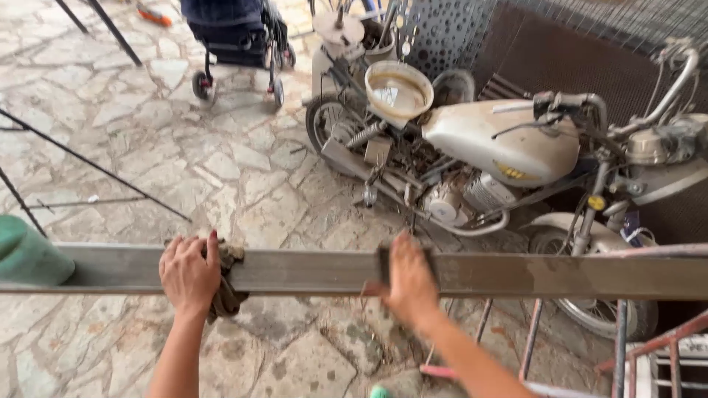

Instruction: Sanding a long metal beam manually using sandpaper and a cloth to prepare the surface.

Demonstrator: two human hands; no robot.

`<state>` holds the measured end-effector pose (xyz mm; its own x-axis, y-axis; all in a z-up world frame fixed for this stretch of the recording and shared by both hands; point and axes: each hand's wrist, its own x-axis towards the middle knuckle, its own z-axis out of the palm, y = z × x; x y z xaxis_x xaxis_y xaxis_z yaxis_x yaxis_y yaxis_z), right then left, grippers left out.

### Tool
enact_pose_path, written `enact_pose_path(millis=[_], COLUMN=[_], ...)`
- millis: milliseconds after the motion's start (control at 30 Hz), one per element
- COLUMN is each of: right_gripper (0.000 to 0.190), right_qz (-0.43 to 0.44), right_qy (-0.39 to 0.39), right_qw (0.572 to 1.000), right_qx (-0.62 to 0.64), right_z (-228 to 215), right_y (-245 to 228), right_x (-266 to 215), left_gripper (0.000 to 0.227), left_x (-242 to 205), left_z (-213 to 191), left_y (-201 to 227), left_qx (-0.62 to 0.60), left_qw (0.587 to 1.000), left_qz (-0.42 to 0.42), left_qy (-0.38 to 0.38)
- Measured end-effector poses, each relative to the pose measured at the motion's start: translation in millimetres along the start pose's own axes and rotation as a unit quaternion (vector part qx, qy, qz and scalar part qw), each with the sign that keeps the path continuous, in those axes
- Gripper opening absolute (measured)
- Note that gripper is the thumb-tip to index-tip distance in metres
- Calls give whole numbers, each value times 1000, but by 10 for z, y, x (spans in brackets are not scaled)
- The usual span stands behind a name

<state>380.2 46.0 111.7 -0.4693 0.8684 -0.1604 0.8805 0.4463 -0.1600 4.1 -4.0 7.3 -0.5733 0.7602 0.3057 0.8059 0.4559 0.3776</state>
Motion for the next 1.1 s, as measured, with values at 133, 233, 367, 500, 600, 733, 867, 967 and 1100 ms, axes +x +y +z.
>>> enact_pose_path(millis=[133,233,367,500,600,733,867,967,1100], right_gripper=[121,118,108,108,110,100,110,103,113], right_qz=[21,-120,-51,30,-46,56,65,-90,-194], right_qy=[-23,26,6,9,167,-64,55,305,271], right_qw=[999,989,998,999,971,996,996,943,942], right_qx=[-26,-86,-18,-23,-166,21,-19,-93,-41], right_z=[-154,239,149,-88,180,-267,308,608,561], right_y=[-219,-419,-32,-114,-334,-212,526,135,118], right_x=[363,71,-26,275,108,-275,227,451,-65], left_gripper=[66,60,59,72,72,68,53,17,37], left_x=[-10,18,69,-109,-180,-158,-239,-222,-468], left_z=[-25,-52,-252,-202,-91,-144,230,373,336], left_y=[10,-3,-105,-290,-356,-278,-125,459,1035], left_qx=[2,-42,-238,-88,-63,-56,-3,166,17], left_qw=[1000,998,964,995,996,992,987,866,955], left_qz=[1,-4,-69,44,47,50,161,406,294], left_qy=[-4,-44,-91,-28,-38,-99,13,241,48])
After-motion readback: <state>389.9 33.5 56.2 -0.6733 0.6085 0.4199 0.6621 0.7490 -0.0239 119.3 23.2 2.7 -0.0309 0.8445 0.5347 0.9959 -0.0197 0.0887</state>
